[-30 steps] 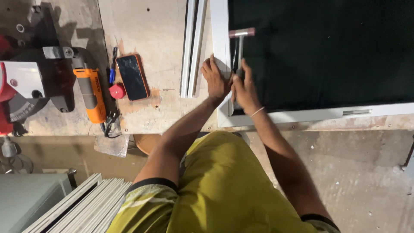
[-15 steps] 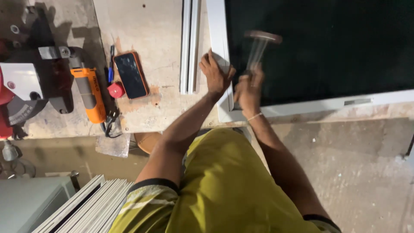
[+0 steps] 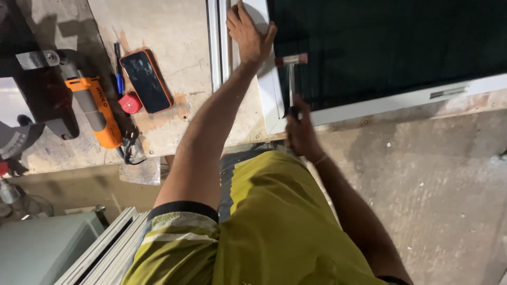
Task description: The recorder is shown assembling a window by inserting glass and frames and using a hammer.
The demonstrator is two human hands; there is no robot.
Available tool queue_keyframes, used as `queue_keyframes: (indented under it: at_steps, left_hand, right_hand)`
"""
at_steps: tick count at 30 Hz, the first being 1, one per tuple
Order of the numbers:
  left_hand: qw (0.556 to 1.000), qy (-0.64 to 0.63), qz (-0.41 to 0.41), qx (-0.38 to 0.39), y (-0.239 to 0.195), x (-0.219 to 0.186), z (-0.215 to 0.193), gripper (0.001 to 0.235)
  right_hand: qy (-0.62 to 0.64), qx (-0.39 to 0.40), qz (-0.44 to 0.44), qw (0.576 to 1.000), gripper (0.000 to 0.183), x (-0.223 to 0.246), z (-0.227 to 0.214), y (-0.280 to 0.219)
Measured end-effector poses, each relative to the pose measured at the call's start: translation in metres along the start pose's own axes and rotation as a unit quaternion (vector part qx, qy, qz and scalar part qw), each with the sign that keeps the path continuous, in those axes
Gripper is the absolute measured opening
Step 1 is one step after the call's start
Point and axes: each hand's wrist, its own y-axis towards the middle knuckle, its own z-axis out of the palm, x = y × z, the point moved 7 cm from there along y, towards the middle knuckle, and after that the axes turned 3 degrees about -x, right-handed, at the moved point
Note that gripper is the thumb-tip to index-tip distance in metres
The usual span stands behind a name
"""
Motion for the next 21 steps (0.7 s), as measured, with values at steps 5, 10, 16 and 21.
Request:
queue_keyframes:
  at_steps: [5,10,16,21]
  left_hand:
    - [0.999,-0.007,0.031,-0.044,-0.001,-0.002,-0.001,0.109]
    - [0.995,-0.039,0.071,-0.066,0.001,-0.012,-0.011,0.104]
    - [0.998,-0.023,0.043,-0.025,-0.005,0.013,0.008,0.099]
    - [0.990,0.018,0.114,-0.080,-0.004,0.030,0.020,0.097]
  right_hand:
    - [0.015,-0.079,0.032,0.996,0.060,-0.011,-0.012,-0.012]
    - [-0.057,0.028,-0.019,0.998,0.056,-0.023,-0.008,-0.027]
    - [-0.078,-0.096,-0.110,0.986,0.060,-0.071,-0.013,-0.065]
    - [-0.042,0.017,-0.110,0.993,0.059,-0.082,-0.010,-0.071]
